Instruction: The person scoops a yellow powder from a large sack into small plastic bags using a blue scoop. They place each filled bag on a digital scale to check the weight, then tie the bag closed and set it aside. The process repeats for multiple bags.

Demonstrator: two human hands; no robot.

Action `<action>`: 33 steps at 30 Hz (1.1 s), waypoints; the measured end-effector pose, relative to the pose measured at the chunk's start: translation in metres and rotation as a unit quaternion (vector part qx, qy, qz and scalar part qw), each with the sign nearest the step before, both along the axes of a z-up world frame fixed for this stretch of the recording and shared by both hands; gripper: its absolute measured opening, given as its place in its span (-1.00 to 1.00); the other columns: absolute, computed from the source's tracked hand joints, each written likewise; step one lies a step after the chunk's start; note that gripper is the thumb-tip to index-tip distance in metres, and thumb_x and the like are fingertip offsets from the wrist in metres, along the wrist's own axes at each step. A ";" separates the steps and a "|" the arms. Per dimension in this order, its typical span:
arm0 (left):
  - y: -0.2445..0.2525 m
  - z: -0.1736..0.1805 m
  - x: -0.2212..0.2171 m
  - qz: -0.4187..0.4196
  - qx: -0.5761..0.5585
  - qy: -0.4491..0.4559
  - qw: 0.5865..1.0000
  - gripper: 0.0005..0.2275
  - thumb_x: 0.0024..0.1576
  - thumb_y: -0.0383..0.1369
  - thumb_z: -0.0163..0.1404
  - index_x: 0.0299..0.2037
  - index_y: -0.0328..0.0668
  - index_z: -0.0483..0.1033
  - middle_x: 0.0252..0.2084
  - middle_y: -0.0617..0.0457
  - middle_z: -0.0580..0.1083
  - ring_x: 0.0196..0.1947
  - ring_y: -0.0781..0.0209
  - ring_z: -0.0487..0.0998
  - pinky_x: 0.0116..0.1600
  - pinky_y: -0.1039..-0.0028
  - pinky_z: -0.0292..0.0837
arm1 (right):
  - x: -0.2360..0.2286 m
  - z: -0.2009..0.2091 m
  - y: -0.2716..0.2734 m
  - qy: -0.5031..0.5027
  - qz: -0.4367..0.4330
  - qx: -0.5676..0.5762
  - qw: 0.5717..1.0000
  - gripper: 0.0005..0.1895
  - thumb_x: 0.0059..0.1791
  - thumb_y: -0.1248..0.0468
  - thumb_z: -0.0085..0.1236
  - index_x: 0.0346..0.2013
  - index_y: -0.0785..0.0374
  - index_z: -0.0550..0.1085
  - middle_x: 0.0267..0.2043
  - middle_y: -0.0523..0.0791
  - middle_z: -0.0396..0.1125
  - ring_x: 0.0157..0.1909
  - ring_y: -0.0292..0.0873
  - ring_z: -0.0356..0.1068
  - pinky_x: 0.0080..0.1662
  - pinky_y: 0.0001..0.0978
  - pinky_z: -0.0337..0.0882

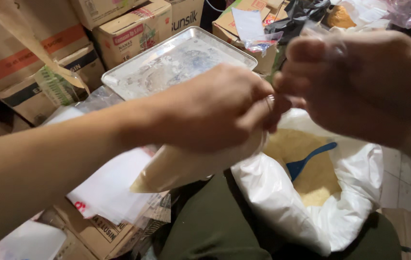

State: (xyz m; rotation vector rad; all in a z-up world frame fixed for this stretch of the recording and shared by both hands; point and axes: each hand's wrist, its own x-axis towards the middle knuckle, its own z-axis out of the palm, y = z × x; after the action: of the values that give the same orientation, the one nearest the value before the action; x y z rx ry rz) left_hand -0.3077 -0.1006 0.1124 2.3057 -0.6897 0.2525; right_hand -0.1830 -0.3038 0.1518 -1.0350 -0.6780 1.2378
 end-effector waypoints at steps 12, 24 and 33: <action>0.000 0.034 -0.037 -0.098 0.037 -0.165 0.981 -0.75 0.39 -0.33 -0.15 -0.34 -0.26 0.37 -0.53 -0.04 0.35 -0.47 -0.01 0.46 -0.27 0.12 0.32 | 0.034 -0.011 -0.055 0.048 -0.030 0.032 0.998 -0.63 0.19 0.23 -0.13 -0.53 0.12 0.23 -0.48 -0.23 0.11 -0.56 -0.26 0.04 -0.20 -0.18 0.19; 0.023 0.014 -0.008 -0.057 0.018 -0.079 0.995 -0.76 0.36 -0.35 -0.16 -0.29 -0.25 0.51 -0.40 -0.02 0.56 -0.39 0.07 0.62 -0.20 0.29 0.52 | 0.043 0.008 -0.045 -0.014 -0.085 -0.070 0.994 -0.75 0.09 0.25 -0.11 -0.50 0.15 0.27 -0.44 -0.22 0.09 -0.34 -0.16 0.11 -0.16 -0.26 0.21; 0.032 -0.023 0.051 0.082 -0.139 0.030 0.986 -0.75 0.22 -0.38 -0.20 -0.37 -0.29 0.55 -0.31 0.05 0.67 -0.26 0.25 0.67 -0.10 0.43 0.56 | 0.021 -0.003 0.029 -0.927 -0.059 0.111 0.354 -0.26 -0.11 0.08 0.23 0.28 0.31 0.25 0.12 0.17 0.37 0.21 0.23 0.32 0.19 0.03 0.18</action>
State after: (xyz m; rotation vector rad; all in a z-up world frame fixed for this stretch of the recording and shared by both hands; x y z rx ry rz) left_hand -0.2568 -0.0690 0.0897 2.0942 -0.4052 0.3329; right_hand -0.1616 -0.2751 0.1490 -1.8760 -2.2536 -0.9199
